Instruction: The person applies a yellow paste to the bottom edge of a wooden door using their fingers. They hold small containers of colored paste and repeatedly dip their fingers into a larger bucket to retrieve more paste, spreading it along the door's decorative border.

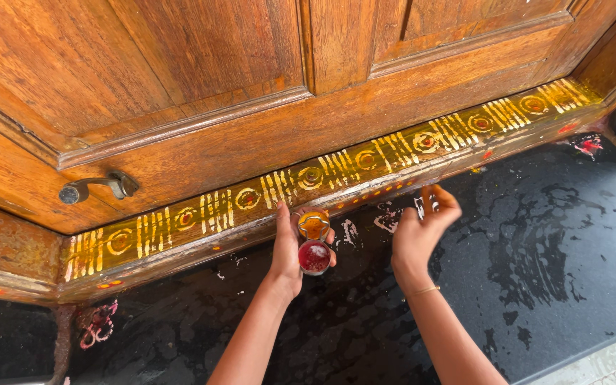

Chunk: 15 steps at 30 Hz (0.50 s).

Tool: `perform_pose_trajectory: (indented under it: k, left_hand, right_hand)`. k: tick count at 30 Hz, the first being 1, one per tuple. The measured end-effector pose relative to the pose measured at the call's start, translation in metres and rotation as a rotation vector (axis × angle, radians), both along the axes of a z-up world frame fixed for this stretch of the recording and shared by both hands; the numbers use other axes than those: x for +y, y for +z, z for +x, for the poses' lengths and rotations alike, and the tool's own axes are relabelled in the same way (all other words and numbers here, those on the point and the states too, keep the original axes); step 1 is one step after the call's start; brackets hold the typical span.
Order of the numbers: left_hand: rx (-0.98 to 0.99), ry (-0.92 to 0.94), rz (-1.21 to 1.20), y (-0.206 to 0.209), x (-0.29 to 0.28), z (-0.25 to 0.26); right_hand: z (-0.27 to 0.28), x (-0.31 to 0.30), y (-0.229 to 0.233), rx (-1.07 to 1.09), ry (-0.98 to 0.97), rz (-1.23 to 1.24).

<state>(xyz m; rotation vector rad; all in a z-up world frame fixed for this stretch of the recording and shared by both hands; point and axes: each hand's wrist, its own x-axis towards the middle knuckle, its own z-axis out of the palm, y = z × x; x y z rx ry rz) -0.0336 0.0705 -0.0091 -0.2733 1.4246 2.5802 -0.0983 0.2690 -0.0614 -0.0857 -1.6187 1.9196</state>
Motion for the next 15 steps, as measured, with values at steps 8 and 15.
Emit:
perform_pose_trajectory:
  k: [8, 15]
  left_hand:
    - [0.049, -0.085, -0.054, 0.017, 0.019, 0.002]
    - [0.075, -0.205, -0.097, 0.042, 0.056, -0.011]
  right_hand:
    - [0.004, 0.004, 0.123, 0.32, 0.348, 0.344]
    - [0.045, 0.06, 0.183, 0.228, 0.852, 0.622]
